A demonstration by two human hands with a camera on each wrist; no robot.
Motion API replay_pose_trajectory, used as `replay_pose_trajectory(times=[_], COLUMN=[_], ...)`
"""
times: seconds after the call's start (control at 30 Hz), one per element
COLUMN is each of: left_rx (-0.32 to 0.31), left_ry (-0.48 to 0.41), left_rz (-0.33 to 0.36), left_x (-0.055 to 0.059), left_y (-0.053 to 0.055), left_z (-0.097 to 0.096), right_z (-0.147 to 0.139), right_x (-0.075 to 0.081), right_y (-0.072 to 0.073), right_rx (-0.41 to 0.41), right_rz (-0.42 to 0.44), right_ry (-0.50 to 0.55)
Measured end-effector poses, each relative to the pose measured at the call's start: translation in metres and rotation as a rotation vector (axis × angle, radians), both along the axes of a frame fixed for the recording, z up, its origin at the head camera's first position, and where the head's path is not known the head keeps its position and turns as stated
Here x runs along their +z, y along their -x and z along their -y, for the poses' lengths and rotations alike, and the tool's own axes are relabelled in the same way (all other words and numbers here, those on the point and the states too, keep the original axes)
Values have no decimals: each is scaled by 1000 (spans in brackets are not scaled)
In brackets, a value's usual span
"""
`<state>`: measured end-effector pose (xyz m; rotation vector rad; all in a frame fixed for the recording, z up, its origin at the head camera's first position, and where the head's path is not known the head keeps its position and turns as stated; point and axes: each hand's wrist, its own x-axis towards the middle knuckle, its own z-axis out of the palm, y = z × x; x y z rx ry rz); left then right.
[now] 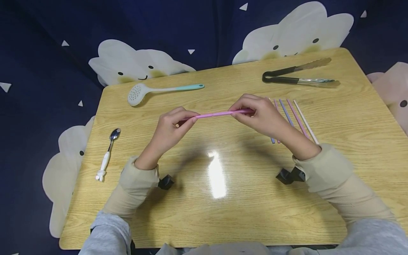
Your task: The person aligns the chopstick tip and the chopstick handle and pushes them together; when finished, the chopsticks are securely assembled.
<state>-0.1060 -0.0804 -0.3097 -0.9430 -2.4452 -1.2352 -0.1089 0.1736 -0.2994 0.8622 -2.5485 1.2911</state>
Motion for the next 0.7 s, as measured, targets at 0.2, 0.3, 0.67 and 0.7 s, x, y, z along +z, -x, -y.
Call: replay_pose_trajectory(times=[0.2,0.3,0.67,0.7], left_rx=[-18,-21,-15,-12], left_ry=[-41,-60,-36,-36], left_rz=[-26,-39,-35,-32], left_x=[-3,-4,-1,-1], left_y=[1,1,0,0], left_z=[0,0,-4,-4], right_z=[3,4,-3,-3], right_x=[-2,-2,-2,-1], right_y=[0,0,2,2], right_rx=[31,43,105,89], right_rz=[-25,-27,-16,-42], right_ry=[50,73,80,53])
